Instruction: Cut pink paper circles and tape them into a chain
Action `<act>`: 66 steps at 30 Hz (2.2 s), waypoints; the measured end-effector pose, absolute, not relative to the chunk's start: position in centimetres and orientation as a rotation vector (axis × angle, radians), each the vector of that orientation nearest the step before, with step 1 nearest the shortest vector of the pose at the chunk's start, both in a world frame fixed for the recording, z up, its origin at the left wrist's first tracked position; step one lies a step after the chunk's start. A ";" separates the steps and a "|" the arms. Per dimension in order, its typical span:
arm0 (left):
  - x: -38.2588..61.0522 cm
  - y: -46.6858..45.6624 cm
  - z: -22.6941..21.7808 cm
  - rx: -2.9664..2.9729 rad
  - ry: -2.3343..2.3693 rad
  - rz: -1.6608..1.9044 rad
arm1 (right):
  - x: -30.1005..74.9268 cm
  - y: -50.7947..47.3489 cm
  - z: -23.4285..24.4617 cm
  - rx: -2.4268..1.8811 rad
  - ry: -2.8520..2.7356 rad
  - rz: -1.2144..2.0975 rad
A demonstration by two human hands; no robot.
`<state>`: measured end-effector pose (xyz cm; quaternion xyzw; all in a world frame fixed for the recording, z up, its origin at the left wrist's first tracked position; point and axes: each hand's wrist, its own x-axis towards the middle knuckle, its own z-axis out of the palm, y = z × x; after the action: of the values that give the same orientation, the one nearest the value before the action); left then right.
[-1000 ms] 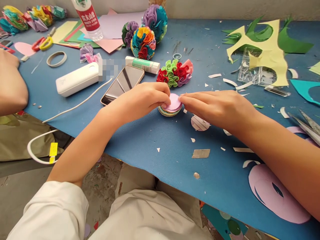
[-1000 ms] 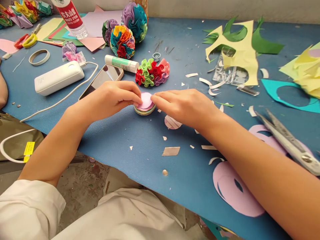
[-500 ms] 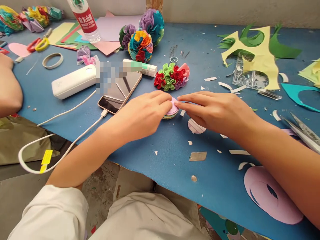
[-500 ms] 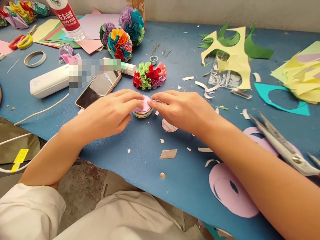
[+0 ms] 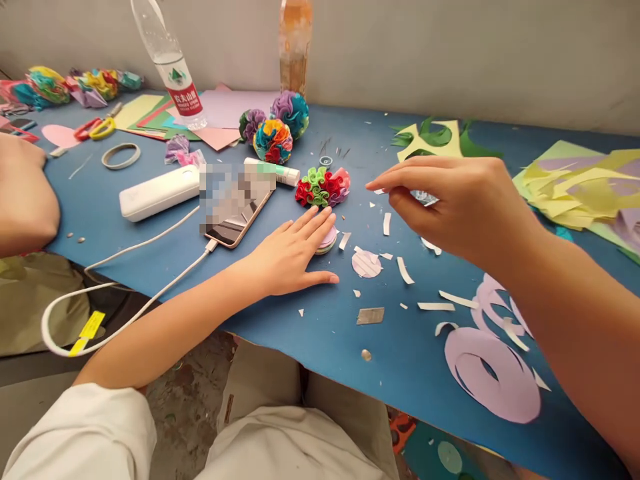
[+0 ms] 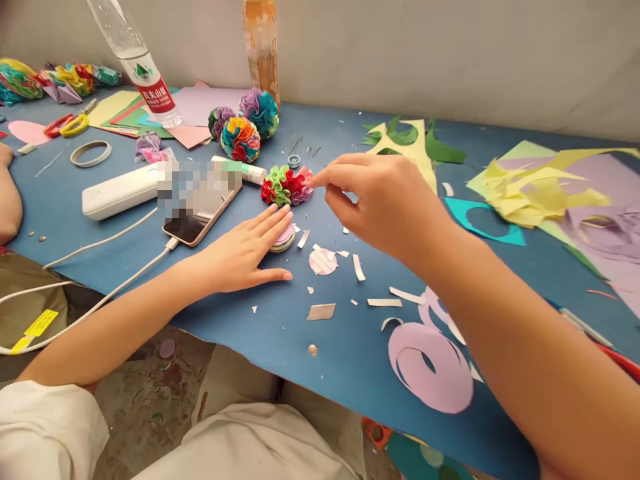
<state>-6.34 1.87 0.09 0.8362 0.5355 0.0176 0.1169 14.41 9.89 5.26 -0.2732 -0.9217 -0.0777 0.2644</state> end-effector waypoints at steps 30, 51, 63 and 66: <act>0.5 5.4 4.1 2.363 1.478 -0.384 | 20.4 5.8 -1.9 -0.904 -2.477 0.319; 0.2 4.6 2.7 1.710 1.094 0.973 | 19.6 3.6 1.1 -0.998 -1.740 1.035; 0.6 3.8 1.8 2.260 1.185 1.358 | 19.7 3.0 1.5 -0.965 -1.705 0.982; 0.9 3.3 1.8 2.519 1.231 1.437 | 19.5 2.5 1.6 -0.998 -1.716 0.909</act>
<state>0.94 3.26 1.78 0.7995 0.3907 0.4562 -0.0043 19.47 2.50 1.59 -0.4056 -0.6975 0.3694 0.4610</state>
